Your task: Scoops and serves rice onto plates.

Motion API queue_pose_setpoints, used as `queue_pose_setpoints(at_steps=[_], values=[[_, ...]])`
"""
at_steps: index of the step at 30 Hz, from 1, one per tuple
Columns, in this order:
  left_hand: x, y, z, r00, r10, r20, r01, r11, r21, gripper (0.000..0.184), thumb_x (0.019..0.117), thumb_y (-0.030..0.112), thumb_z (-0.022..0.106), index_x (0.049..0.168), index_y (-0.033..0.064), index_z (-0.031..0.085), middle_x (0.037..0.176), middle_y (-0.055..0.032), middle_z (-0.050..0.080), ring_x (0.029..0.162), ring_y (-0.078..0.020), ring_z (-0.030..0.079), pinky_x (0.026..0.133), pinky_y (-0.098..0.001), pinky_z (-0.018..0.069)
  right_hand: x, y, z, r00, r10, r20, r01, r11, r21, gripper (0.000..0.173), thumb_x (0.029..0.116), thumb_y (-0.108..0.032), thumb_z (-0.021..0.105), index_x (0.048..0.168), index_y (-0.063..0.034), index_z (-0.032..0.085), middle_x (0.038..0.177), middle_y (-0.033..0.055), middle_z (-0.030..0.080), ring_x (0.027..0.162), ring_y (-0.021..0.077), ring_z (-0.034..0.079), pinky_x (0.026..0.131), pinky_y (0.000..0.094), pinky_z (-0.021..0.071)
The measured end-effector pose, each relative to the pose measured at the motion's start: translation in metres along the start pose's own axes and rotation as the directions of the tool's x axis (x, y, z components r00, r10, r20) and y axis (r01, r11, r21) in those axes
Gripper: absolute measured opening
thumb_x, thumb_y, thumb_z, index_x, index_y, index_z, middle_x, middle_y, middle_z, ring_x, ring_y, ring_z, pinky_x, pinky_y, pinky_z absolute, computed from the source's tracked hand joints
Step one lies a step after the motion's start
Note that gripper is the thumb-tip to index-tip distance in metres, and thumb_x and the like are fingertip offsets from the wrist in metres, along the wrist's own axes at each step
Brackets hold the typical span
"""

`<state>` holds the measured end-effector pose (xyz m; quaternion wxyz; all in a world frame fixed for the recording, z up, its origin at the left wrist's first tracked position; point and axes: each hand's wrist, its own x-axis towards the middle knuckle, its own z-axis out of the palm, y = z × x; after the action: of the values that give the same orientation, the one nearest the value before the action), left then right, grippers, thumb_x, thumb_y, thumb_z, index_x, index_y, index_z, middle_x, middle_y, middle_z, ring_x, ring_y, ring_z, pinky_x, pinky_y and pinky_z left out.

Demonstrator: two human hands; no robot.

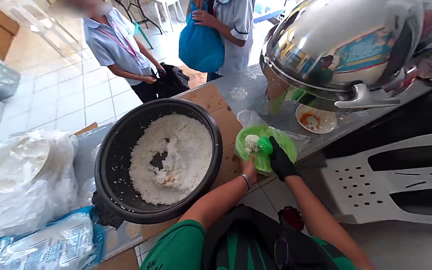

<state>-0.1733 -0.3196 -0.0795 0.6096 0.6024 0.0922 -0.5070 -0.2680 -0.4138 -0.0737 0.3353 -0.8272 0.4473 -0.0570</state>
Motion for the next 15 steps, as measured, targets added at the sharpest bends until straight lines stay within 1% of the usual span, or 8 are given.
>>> queue_pose_setpoints(at_steps=[3, 4, 5, 7, 9, 11, 13, 15], values=[[-0.022, 0.011, -0.01, 0.992, -0.117, -0.042, 0.118, 0.992, 0.045, 0.087, 0.106, 0.046, 0.051, 0.162, 0.0099, -0.005, 0.161, -0.0295, 0.024, 0.144, -0.0449, 0.036, 0.107, -0.0628, 0.0422, -0.001, 0.004, 0.012, 0.999, -0.029, -0.033, 0.032, 0.993, 0.116, 0.069, 0.1021, -0.003, 0.05, 0.164, -0.003, 0.019, 0.156, 0.0272, 0.044, 0.142, 0.04, 0.048, 0.119, 0.0516, 0.0385], [-0.039, 0.021, -0.018, 0.986, -0.164, 0.015, 0.162, 0.982, 0.097, 0.088, 0.1061, 0.044, 0.051, 0.161, 0.0101, -0.009, 0.162, -0.0295, 0.022, 0.145, -0.0452, 0.034, 0.108, -0.0629, 0.041, -0.004, 0.002, 0.01, 0.996, -0.041, -0.076, 0.053, 0.986, 0.159, 0.066, 0.1031, -0.004, 0.049, 0.163, -0.0014, 0.02, 0.159, 0.0266, 0.041, 0.145, 0.0383, 0.046, 0.121, 0.0502, 0.0368], [-0.057, 0.033, -0.029, 0.976, -0.198, 0.095, 0.181, 0.97, 0.163, 0.087, 0.1056, 0.039, 0.052, 0.161, 0.0078, -0.007, 0.161, -0.0298, 0.023, 0.144, -0.0455, 0.034, 0.109, -0.0635, 0.04, -0.006, -0.001, 0.007, 0.992, -0.037, -0.124, 0.062, 0.975, 0.212, 0.066, 0.1032, -0.004, 0.049, 0.163, -0.0001, 0.021, 0.159, 0.0271, 0.04, 0.146, 0.0375, 0.045, 0.121, 0.0492, 0.0367], [-0.094, 0.066, -0.063, 0.92, -0.207, 0.333, 0.106, 0.949, 0.298, 0.067, 0.1078, 0.035, 0.047, 0.159, 0.0024, 0.02, 0.155, -0.028, 0.036, 0.134, -0.0426, 0.047, 0.102, -0.0604, 0.0452, -0.009, -0.007, -0.001, 0.981, 0.037, -0.189, 0.027, 0.946, 0.324, 0.067, 0.1032, -0.008, 0.052, 0.162, -0.0004, 0.022, 0.157, 0.0274, 0.043, 0.14, 0.0353, 0.051, 0.116, 0.0475, 0.0429], [-0.125, 0.104, -0.106, 0.79, -0.097, 0.606, -0.118, 0.945, 0.305, 0.048, 0.111, 0.031, 0.036, 0.149, 0.0026, 0.041, 0.139, -0.0183, 0.056, 0.111, -0.0265, 0.064, 0.089, -0.0449, 0.0554, -0.013, -0.021, -0.012, 0.971, 0.121, -0.205, -0.019, 0.899, 0.437, 0.07, 0.101, -0.009, 0.058, 0.161, -0.0006, 0.024, 0.146, 0.0274, 0.052, 0.12, 0.0315, 0.063, 0.1, 0.0472, 0.0541], [-0.152, 0.146, -0.159, 0.67, 0.113, 0.734, -0.316, 0.937, 0.145, 0.042, 0.1099, 0.024, 0.032, 0.14, 0.0007, 0.05, 0.125, -0.0123, 0.065, 0.1, -0.0194, 0.069, 0.087, -0.0394, 0.0585, -0.017, -0.047, -0.019, 0.968, 0.154, -0.198, -0.032, 0.859, 0.512, 0.066, 0.1004, -0.009, 0.058, 0.158, -0.0022, 0.025, 0.122, 0.0173, 0.057, 0.088, 0.016, 0.061, 0.077, 0.0352, 0.0554], [-0.177, 0.186, -0.219, 0.695, 0.34, 0.633, -0.486, 0.871, 0.066, 0.043, 0.1082, 0.023, 0.031, 0.138, -0.0001, 0.052, 0.122, -0.0091, 0.068, 0.099, -0.0169, 0.07, 0.089, -0.0373, 0.0589, -0.02, -0.079, -0.016, 0.969, 0.112, -0.219, 0.029, 0.831, 0.555, 0.062, 0.0998, -0.01, 0.059, 0.154, -0.0018, 0.029, 0.103, 0.0072, 0.055, 0.071, 0.0052, 0.054, 0.064, 0.0247, 0.0509], [-0.192, 0.218, -0.281, 0.756, 0.564, 0.333, -0.621, 0.779, 0.091, 0.045, 0.1095, 0.026, 0.029, 0.138, 0.0009, 0.052, 0.118, -0.0069, 0.068, 0.096, -0.0145, 0.069, 0.089, -0.0354, 0.0582, -0.027, -0.121, -0.002, 0.965, -0.019, -0.261, 0.169, 0.805, 0.569, 0.063, 0.0983, -0.009, 0.059, 0.152, 0.0019, 0.029, 0.105, 0.0078, 0.055, 0.071, 0.0029, 0.054, 0.065, 0.0219, 0.0507]])
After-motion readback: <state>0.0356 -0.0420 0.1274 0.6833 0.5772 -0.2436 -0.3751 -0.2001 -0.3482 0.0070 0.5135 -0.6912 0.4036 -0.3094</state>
